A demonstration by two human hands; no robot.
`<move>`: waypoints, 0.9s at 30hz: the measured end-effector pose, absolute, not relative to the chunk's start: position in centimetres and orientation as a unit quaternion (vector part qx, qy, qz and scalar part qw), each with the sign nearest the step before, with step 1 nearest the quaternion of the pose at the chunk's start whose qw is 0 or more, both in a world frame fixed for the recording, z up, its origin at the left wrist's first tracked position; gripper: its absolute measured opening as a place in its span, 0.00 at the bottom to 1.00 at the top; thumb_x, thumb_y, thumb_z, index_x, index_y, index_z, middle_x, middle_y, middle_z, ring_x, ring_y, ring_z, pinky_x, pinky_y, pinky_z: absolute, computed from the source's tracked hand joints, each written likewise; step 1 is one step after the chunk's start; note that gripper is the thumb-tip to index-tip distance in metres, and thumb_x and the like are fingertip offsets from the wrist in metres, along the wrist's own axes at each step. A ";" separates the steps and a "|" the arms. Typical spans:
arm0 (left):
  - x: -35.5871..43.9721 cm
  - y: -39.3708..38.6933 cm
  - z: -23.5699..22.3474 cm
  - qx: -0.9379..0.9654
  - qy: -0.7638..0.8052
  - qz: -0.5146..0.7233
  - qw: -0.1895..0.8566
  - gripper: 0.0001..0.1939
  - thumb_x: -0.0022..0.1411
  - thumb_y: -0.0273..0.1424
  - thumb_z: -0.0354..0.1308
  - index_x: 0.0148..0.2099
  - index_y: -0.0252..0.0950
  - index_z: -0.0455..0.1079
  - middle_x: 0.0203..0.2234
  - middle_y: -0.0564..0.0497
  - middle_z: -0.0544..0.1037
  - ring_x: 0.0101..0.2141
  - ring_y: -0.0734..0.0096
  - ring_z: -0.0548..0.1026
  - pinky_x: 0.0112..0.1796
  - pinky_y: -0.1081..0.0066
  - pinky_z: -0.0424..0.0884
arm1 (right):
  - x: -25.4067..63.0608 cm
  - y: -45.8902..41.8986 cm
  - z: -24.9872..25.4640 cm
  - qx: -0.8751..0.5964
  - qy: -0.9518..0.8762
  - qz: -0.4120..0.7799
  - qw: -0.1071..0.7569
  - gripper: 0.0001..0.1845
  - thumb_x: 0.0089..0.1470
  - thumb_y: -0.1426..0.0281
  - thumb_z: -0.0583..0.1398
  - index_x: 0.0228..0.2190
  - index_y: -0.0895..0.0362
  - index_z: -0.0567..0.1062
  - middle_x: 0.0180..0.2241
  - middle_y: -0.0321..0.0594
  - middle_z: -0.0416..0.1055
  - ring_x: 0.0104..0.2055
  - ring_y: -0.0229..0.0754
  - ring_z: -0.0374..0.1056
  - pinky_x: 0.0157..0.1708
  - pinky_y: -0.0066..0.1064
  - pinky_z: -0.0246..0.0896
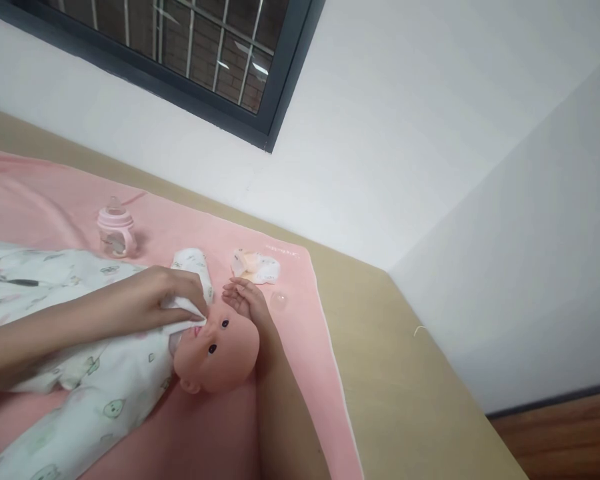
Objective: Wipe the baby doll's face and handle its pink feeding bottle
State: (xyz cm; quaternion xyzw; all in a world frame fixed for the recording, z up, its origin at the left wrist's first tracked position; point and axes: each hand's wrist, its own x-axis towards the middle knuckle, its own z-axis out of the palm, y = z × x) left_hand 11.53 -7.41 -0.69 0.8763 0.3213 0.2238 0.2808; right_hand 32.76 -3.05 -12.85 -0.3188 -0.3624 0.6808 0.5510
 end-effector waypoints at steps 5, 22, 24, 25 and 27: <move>11.8 -7.8 -1.0 0.874 0.327 0.212 0.292 0.09 0.57 0.33 0.57 0.34 0.40 0.79 0.32 0.54 0.80 0.33 0.68 0.76 0.34 0.78 0.67 | 32.7 -3.3 -12.6 -0.325 -0.364 0.673 0.556 0.11 0.44 0.68 0.66 0.33 0.56 0.76 0.30 0.36 0.75 0.33 0.35 0.70 0.43 0.29 0.67; 10.6 -5.2 -0.8 0.870 0.333 0.251 0.265 0.19 0.56 0.46 0.53 0.37 0.40 0.78 0.37 0.51 0.81 0.40 0.58 0.77 0.42 0.69 0.69 | 33.6 -4.3 -11.0 -0.368 -0.436 0.630 0.527 0.17 0.38 0.60 0.70 0.31 0.54 0.76 0.38 0.37 0.77 0.42 0.42 0.72 0.51 0.38 0.63; 9.9 -4.8 -0.5 0.868 0.333 0.257 0.264 0.19 0.57 0.45 0.53 0.38 0.39 0.79 0.38 0.51 0.82 0.40 0.58 0.77 0.42 0.70 0.69 | 33.6 -5.5 -8.5 -0.327 -0.489 0.613 0.528 0.15 0.43 0.58 0.67 0.32 0.52 0.76 0.44 0.37 0.76 0.49 0.43 0.70 0.54 0.40 0.61; 9.5 -4.6 -0.4 0.867 0.332 0.262 0.263 0.18 0.57 0.44 0.53 0.38 0.39 0.79 0.38 0.51 0.82 0.40 0.59 0.77 0.42 0.70 0.69 | 33.4 -6.3 -7.1 -0.321 -0.529 0.601 0.505 0.14 0.45 0.57 0.66 0.32 0.52 0.77 0.47 0.38 0.75 0.52 0.45 0.68 0.56 0.41 0.59; 8.8 -4.5 -0.1 0.866 0.329 0.274 0.257 0.17 0.57 0.42 0.53 0.39 0.39 0.79 0.38 0.51 0.82 0.41 0.59 0.78 0.42 0.69 0.69 | 32.5 -7.9 -4.2 -0.350 -0.634 0.553 0.412 0.13 0.48 0.57 0.65 0.32 0.53 0.79 0.50 0.40 0.73 0.56 0.46 0.65 0.58 0.41 0.57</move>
